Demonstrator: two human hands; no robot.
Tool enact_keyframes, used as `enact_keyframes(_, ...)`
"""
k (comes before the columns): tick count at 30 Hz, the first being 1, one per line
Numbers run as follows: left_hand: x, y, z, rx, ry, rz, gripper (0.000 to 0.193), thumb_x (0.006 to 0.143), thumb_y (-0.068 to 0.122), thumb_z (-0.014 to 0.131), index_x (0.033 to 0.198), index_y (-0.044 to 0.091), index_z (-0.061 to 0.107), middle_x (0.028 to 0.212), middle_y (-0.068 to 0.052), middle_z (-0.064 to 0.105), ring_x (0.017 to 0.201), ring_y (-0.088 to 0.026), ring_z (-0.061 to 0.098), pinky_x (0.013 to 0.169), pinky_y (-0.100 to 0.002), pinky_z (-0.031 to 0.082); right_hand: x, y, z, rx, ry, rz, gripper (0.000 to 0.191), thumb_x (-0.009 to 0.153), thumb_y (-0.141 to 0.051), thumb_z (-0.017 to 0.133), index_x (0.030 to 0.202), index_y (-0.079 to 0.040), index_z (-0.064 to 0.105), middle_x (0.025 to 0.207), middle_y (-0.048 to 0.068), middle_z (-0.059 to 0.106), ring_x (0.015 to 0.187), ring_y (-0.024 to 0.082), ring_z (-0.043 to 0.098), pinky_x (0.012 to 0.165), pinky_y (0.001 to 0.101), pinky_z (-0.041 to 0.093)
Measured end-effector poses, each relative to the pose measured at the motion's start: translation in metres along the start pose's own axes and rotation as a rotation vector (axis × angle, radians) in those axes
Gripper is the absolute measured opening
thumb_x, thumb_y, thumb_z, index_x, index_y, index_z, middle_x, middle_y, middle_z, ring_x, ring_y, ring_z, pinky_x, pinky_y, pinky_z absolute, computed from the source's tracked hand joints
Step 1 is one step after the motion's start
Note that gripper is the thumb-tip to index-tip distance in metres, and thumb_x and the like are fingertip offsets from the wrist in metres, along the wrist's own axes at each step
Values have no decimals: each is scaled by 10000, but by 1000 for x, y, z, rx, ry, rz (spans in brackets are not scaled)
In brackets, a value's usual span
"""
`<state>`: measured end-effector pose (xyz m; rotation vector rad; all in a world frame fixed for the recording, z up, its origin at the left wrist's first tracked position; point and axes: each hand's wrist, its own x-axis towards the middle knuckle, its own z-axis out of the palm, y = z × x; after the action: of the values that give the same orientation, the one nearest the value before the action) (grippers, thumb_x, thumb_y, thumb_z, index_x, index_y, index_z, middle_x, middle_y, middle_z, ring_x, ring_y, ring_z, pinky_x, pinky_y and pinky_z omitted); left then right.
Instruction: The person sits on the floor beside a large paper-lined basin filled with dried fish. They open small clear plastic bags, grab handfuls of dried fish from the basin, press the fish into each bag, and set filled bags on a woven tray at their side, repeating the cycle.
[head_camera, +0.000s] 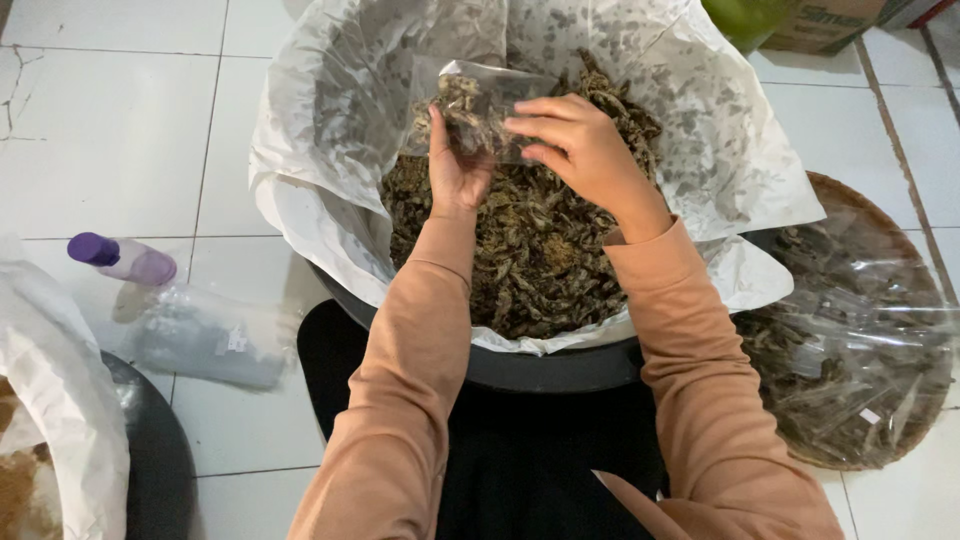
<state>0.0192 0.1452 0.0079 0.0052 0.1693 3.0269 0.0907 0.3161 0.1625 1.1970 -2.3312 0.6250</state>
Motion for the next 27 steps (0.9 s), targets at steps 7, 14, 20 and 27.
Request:
enact_keyframes(7,1,-2,-6,-39,2,-11,601,979,511,604,1392,82,529,1345,-118,606,1225,-312,612,1063,-510,526,-11,15,27,-78,240,-9,131,970,-63,801,1091,-23,769,1146,109,768,1007,254,749,848,357,629)
enact_keyframes(14,2,-7,-19,139,-78,-51,591,1007,493,690,1413,89,546,1341,-117,621,1225,-291,599,1049,-476,492,-9,16,50,265,419,466,124,1047,-66,732,1157,-19,697,1058,88,766,872,163,800,727,301,657)
enact_keyframes(20,9,4,-25,24,208,99,716,860,539,717,1414,129,524,1344,-141,579,1270,-378,530,1043,-605,499,-22,42,75,435,300,463,273,1099,3,621,1358,-37,698,1358,137,640,1011,202,643,813,293,557)
enact_keyframes(27,20,40,-39,-165,147,284,768,887,487,735,1484,107,436,1405,-139,529,1279,-360,535,1083,-595,502,-39,40,156,326,-238,553,515,878,-117,703,1376,-156,578,1389,154,567,1223,335,611,1033,422,513)
